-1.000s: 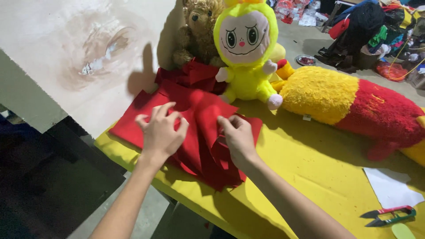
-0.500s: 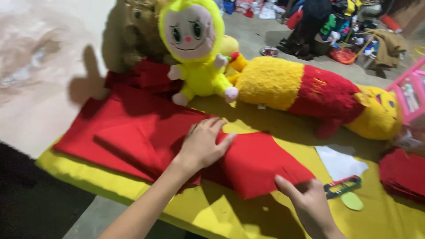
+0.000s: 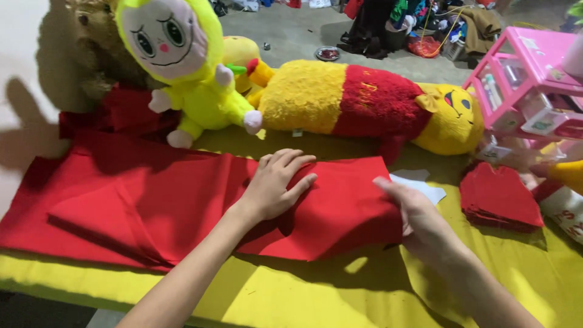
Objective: The person places a white paper pattern on a red fabric sheet and traces its outline using a yellow chalk marker. They then use a rotary cutter to cut the fabric along the traced lines, creating a fabric piece matching the pattern shape.
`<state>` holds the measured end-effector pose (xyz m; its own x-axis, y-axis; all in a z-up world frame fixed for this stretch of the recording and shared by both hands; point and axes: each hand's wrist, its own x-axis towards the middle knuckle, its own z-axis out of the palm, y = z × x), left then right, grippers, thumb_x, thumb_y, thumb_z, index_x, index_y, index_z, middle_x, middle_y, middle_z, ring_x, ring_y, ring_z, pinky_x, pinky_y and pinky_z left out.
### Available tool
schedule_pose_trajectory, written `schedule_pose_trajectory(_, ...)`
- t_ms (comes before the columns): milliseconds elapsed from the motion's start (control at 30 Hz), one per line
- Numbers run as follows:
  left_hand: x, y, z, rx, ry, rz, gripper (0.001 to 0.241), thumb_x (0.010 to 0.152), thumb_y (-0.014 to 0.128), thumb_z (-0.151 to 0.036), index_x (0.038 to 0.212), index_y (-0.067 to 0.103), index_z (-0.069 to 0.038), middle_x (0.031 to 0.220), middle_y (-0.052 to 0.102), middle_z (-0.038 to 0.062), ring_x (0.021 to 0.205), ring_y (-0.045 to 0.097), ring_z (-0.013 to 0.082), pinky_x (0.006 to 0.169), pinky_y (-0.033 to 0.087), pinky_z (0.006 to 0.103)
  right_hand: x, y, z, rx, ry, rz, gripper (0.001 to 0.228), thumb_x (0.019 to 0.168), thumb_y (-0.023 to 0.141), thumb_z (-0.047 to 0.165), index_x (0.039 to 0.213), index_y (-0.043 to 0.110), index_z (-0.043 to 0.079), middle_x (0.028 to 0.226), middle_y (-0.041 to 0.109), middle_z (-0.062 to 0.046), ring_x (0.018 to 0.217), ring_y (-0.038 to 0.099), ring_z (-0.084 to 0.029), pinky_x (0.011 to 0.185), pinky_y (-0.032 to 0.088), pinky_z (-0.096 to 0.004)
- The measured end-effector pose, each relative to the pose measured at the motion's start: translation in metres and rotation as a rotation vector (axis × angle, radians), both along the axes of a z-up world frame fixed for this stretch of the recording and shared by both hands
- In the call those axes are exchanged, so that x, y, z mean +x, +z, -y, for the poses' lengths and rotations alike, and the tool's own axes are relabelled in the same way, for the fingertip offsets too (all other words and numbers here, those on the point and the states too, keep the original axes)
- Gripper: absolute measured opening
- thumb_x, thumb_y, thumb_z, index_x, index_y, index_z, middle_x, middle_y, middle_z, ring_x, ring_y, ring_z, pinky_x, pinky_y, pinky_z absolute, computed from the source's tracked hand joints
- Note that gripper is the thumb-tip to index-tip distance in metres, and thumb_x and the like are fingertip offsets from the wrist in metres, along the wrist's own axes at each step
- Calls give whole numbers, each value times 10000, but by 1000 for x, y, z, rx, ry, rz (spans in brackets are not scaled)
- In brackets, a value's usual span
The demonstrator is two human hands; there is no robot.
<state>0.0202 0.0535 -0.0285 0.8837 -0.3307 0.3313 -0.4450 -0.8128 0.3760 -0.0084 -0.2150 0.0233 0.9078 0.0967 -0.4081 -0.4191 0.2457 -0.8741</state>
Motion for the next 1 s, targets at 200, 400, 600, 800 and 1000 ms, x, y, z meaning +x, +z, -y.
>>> schedule_pose_trajectory(200,0,-2,33,155,-90,138,502,1036,501,-514,1460,528,-247,1569,427,121,1529,299,301,1207,204,516,14,-46,60,-477,81,424,775,815,785,-30,1453,370,115,844,698,-185,610,711,-256,511,599,-352)
schedule_pose_trajectory(400,-19,21,66,207,-393,-106,708,963,450,-676,1522,469,-242,1645,352,166,1557,272,315,1245,144,538,-18,9,76,-1112,170,537,334,750,859,250,1066,773,188,869,834,-62,750,807,-211,673,647,-328)
schedule_pose_trajectory(600,-24,34,70,271,-338,-156,749,941,469,-706,1553,426,-277,1649,330,154,1525,311,330,1234,128,572,-23,31,93,-1371,726,658,465,878,689,229,1336,644,162,1471,567,-138,1347,541,-434,1094,436,-607)
schedule_pose_trajectory(800,-27,35,69,310,-306,-187,867,867,463,-821,1561,397,-306,1672,291,105,1544,265,288,1244,102,559,-12,4,106,-1511,660,636,518,919,644,410,1401,521,265,1439,527,-11,1333,564,-282,1023,522,-504)
schedule_pose_trajectory(1000,-27,34,72,332,-278,-195,884,863,451,-837,1573,373,-316,1670,288,95,1548,258,277,1243,119,559,15,16,81,-1499,668,660,530,993,559,260,1489,446,111,1568,423,-186,1421,466,-415,1061,463,-601)
